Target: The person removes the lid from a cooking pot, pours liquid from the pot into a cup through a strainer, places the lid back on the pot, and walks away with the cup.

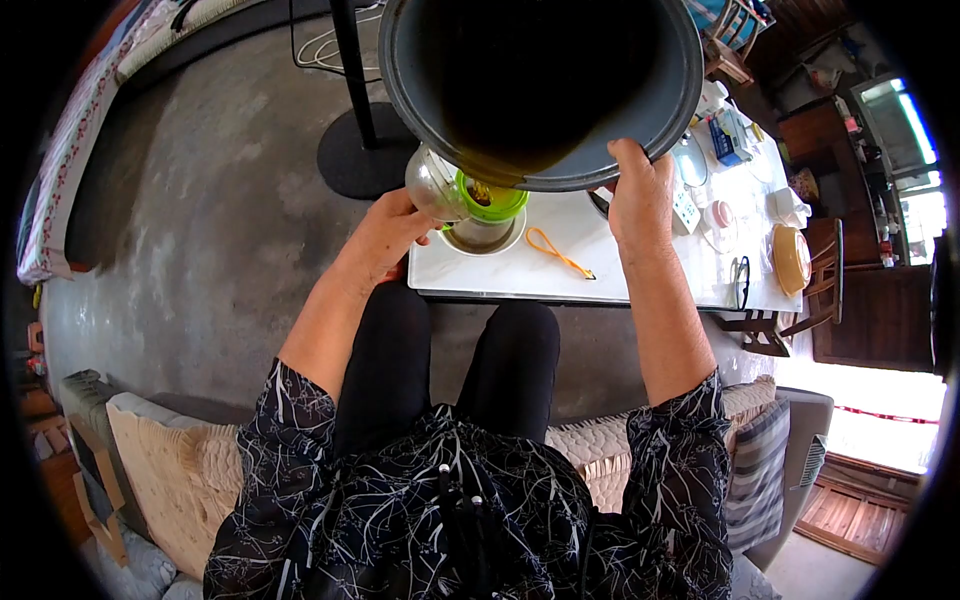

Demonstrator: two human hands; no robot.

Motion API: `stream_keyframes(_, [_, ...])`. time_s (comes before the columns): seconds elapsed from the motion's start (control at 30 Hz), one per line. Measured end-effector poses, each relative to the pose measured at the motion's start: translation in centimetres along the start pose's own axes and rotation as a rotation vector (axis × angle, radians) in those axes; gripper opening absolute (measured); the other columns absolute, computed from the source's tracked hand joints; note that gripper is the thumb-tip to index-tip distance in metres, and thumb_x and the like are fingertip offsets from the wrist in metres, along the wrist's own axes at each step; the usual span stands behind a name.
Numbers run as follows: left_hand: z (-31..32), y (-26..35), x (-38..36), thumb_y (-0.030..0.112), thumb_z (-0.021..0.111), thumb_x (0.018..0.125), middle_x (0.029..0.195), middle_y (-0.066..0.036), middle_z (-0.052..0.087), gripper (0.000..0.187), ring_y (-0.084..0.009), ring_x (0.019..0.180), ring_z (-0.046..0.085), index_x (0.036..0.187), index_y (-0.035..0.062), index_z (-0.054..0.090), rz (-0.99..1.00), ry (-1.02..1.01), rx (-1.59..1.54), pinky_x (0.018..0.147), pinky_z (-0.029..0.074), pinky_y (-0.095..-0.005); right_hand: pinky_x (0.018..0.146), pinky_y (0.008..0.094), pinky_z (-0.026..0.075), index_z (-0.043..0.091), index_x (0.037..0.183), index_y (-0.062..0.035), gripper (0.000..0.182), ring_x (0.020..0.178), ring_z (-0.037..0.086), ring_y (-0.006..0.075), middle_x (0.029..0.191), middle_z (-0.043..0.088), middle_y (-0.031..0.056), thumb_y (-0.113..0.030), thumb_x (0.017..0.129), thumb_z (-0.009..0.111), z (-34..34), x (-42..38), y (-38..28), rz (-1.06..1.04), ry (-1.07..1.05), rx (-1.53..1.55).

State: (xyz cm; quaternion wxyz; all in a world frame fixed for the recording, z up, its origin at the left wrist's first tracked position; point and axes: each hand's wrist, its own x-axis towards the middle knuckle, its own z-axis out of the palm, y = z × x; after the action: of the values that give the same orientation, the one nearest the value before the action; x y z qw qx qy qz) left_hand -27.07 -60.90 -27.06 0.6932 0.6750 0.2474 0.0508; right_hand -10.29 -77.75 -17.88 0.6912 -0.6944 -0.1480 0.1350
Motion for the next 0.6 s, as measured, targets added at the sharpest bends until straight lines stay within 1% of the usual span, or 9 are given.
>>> stream_keyframes(0.07, [-0.03,-0.02,0.01,0.019,0.058,0.081,0.077,-0.005,0.057,0.024,-0.0128,0.067,0.049,0.096,-0.0003,0.061,0.005,-0.005,-0.006,0.065,0.043,-0.0264,0.063,0.0292,0.043,0.052,0.086,0.0,0.021,0.071,0.047,0.0126,0.078,0.05,0.0037,-0.014,0.071,0.055,-0.04,-0.03,0.03,0.001,-0.011,-0.008])
stream_keyframes(0.33, [0.0,0.04,-0.12,0.018,0.057,0.082,0.081,-0.005,0.059,0.022,-0.013,0.067,0.05,0.095,0.0002,0.061,0.02,0.002,-0.039,0.065,0.043,-0.0268,0.055,0.0287,0.046,0.051,0.085,0.0029,0.021,0.064,0.05,0.0133,0.076,0.05,0.0048,-0.013,0.072,0.053,-0.02,0.33,0.71,-0.024,0.004,0.002])
stream_keyframes(0.47, [-0.1,-0.04,-0.02,0.017,0.057,0.082,0.082,-0.005,0.059,0.022,-0.0128,0.068,0.05,0.095,0.0004,0.062,0.008,-0.01,-0.041,0.066,0.043,-0.0266,0.055,0.0292,0.046,0.052,0.085,0.0029,0.021,0.065,0.051,0.0141,0.076,0.05,0.0049,-0.013,0.072,0.053,-0.08,0.37,0.74,-0.038,-0.006,0.015])
stream_keyframes(0.6, [-0.08,-0.15,-0.02,0.017,0.057,0.082,0.082,-0.005,0.059,0.022,-0.0127,0.069,0.05,0.096,0.0005,0.061,0.024,-0.022,-0.062,0.066,0.043,-0.0266,0.057,0.0287,0.044,0.052,0.084,0.0014,0.019,0.067,0.048,0.0132,0.076,0.049,0.004,-0.013,0.072,0.053,0.13,0.01,0.41,-0.019,0.007,-0.003])
